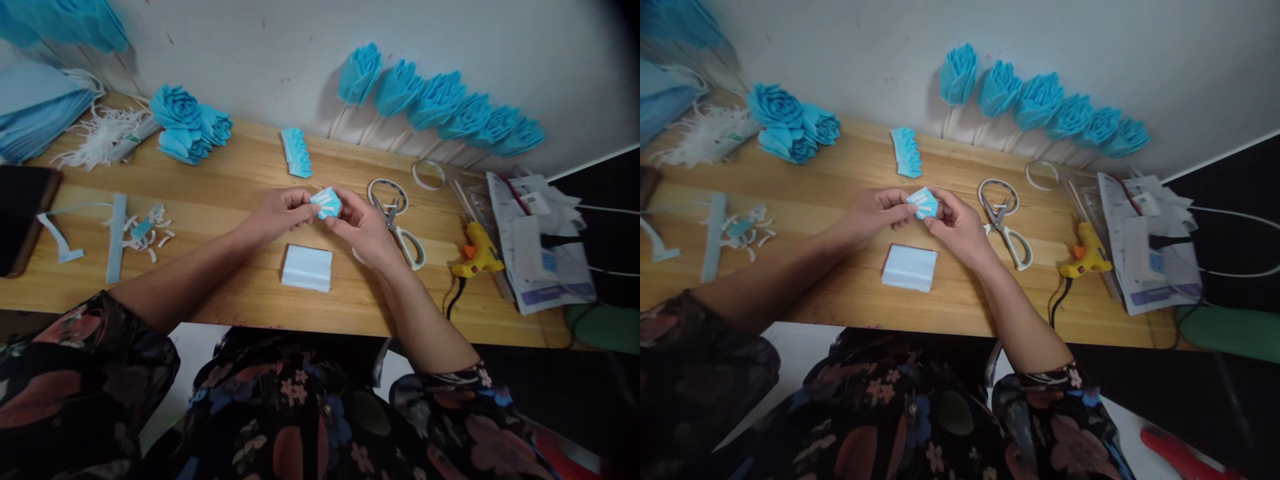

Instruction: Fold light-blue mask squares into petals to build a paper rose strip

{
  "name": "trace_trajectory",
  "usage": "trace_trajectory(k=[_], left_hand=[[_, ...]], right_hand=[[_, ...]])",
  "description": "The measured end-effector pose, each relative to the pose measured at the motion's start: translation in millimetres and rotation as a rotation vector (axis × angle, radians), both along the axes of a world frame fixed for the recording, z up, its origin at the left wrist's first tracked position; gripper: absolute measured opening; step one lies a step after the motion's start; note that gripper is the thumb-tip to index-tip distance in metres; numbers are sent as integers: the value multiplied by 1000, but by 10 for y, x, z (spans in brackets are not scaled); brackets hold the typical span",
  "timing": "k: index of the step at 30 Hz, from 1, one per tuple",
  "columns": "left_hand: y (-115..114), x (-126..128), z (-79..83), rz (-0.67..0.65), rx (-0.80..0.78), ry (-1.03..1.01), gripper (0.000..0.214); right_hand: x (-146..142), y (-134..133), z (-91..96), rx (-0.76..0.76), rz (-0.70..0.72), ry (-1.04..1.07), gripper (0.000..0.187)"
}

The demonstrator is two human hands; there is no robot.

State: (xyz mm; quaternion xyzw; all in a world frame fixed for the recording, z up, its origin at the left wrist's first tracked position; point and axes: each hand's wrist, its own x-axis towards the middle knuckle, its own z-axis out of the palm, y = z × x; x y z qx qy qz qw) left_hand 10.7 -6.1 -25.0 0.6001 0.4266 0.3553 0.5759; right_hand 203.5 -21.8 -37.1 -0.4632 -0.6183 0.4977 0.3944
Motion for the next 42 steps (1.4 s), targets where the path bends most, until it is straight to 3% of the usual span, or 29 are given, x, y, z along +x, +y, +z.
trace_trajectory(k=[7, 15, 26, 35, 42], left_hand=[[-24, 26, 32, -25, 38, 17, 20], [-29, 62, -37, -9, 73, 10, 13], [-37, 48, 28, 33, -1, -4, 18], [12, 1, -49, 85, -11, -15, 22], [-9, 27, -22, 85, -12, -21, 20]], right_hand=[[0, -17, 26, 6, 31, -19, 57], [-51, -47, 62, 29, 31, -30, 49], [-15, -21, 39, 44, 40, -34, 51], [36, -1, 39, 8, 39, -8, 56], [24, 5, -27, 45, -10, -10, 55]])
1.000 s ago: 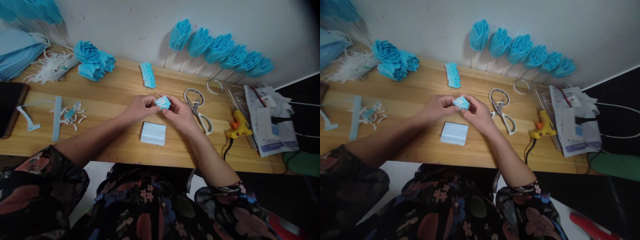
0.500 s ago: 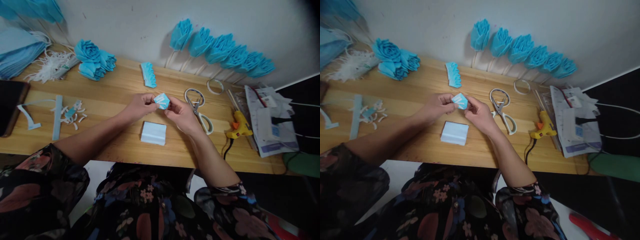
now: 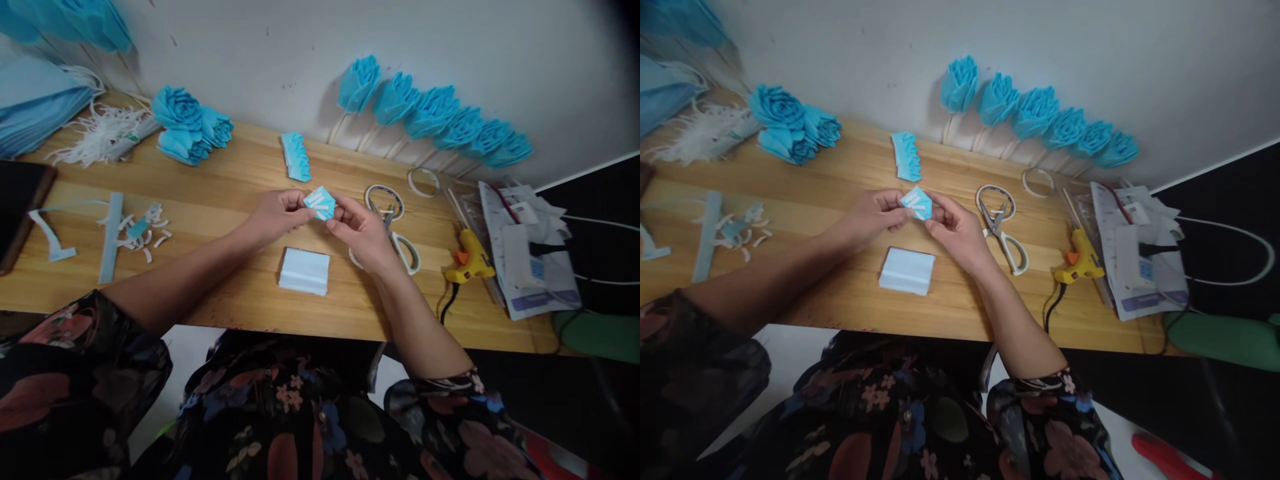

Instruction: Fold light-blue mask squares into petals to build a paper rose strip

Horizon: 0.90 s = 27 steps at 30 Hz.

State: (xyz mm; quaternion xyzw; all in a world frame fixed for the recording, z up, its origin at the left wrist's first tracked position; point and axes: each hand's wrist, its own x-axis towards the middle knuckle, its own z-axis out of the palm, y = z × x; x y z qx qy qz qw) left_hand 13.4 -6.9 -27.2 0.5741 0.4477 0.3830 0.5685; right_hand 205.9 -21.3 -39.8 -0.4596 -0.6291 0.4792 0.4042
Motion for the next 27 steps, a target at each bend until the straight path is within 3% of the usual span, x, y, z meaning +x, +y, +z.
trace_trajectory(k=[6, 11, 15, 23, 27], left_hand=[[-2, -18, 25, -22, -26, 8, 17], [7, -44, 41, -162, -14, 39, 16], [1, -44, 61, -226, 21, 46, 14], [7, -66, 39, -144, 31, 67, 16], [-8, -56, 28, -207, 60, 74, 18]], right_hand=[[8, -29, 79, -4, 44, 3, 46], [35, -56, 183, -49, 7, 27, 39], [33, -43, 148, -30, -8, 26, 43], [4, -40, 100, -2, 10, 11, 42], [-8, -55, 114, -17, 34, 0, 42]])
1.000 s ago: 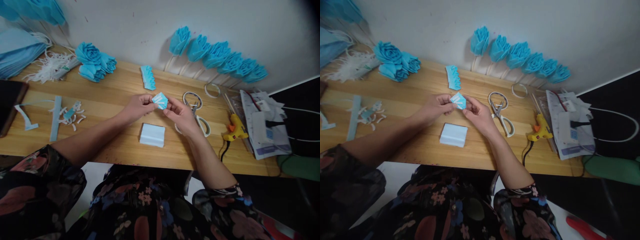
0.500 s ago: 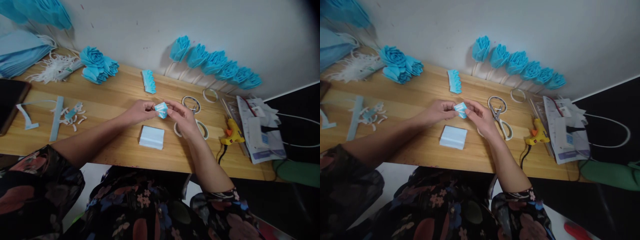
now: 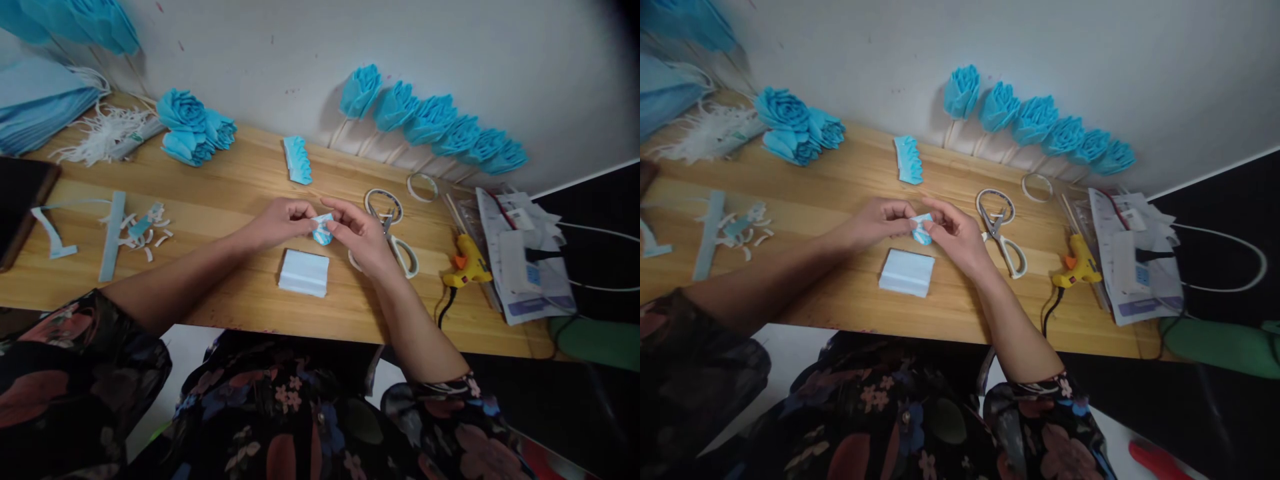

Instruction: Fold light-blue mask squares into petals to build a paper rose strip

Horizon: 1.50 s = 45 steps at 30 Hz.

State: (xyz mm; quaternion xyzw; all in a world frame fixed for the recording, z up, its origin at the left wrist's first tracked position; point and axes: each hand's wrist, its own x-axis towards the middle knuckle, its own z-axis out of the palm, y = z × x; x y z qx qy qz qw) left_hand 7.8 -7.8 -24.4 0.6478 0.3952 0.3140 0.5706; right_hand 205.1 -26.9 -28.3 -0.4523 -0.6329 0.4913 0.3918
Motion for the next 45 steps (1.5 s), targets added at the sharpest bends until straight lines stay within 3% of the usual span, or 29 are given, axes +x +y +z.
trace_trajectory(k=[4, 19, 26, 34, 45], left_hand=[[-16, 17, -8, -57, 25, 0, 20], [-3, 22, -17, 17, 12, 17, 13], [-11, 28, 27, 33, 1, 12, 17], [11, 36, -70, 18, -9, -17, 12], [5, 11, 11, 12, -78, 4, 8]], right_hand=[[-15, -10, -6, -24, 17, -3, 46], [18, -3, 43, -33, 14, -13, 35], [-9, 11, -8, -6, -37, 8, 43], [-48, -14, 1, 10, -21, -37, 42], [19, 12, 32, -16, -24, -25, 44]])
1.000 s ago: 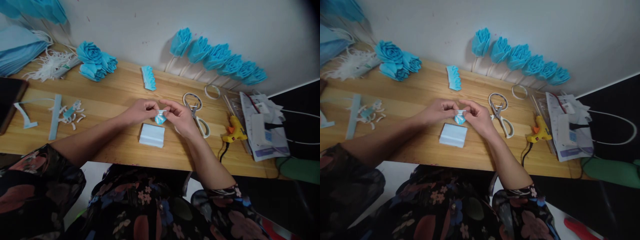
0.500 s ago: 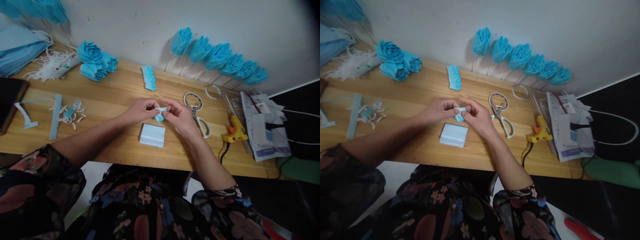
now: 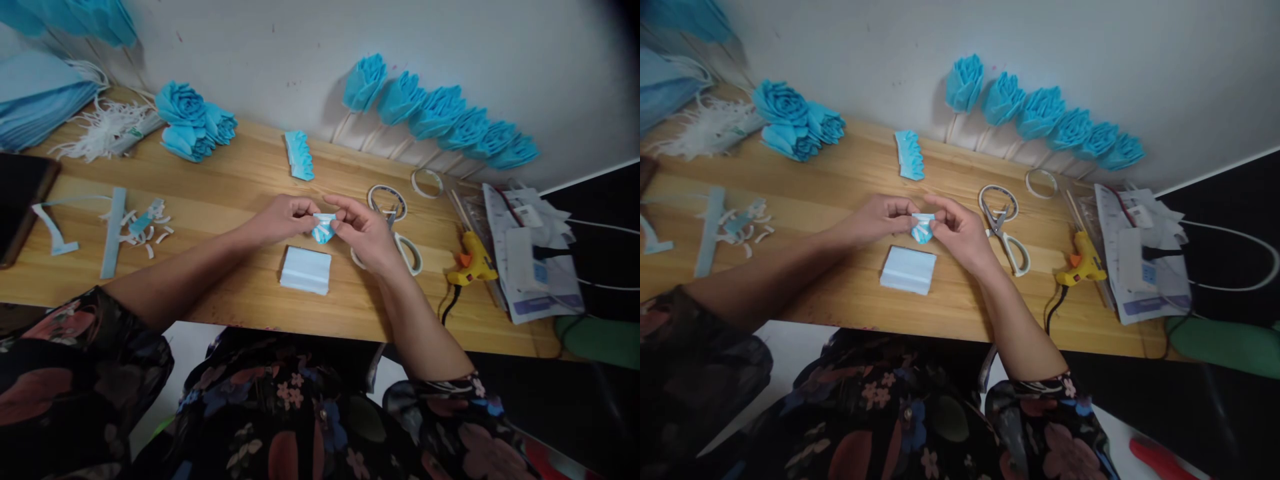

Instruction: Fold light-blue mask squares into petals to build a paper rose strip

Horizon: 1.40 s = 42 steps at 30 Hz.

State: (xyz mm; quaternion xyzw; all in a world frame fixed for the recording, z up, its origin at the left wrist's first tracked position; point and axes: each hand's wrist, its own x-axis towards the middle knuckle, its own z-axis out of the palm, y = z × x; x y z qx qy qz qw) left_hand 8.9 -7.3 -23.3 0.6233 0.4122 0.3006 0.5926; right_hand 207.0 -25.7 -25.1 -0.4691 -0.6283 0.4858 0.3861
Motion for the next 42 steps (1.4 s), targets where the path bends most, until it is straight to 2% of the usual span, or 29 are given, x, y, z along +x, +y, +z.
trace_trajectory(k=[4, 13, 18, 24, 30, 36, 42], left_hand=[[1, 7, 2, -20, 15, -8, 10], [5, 40, -33, -15, 56, -41, 13], [-10, 45, -23, 8, 47, -22, 11], [-13, 38, -4, -1, 24, -31, 8], [-18, 33, 41, 18, 13, -12, 8], [-20, 32, 68, 9, 43, 13, 11], [-11, 28, 33, -23, 50, 16, 12]], right_hand=[[11, -8, 33, -19, 23, 15, 42], [-56, -12, -55, -37, 18, 54, 41], [-81, -21, -38, -21, 19, 26, 35], [-58, -7, -37, -30, -12, 6, 38], [-12, -19, 41, -21, 23, -23, 35], [-26, -11, -14, -8, 38, -33, 48], [-53, -20, -33, 23, 39, -57, 47]])
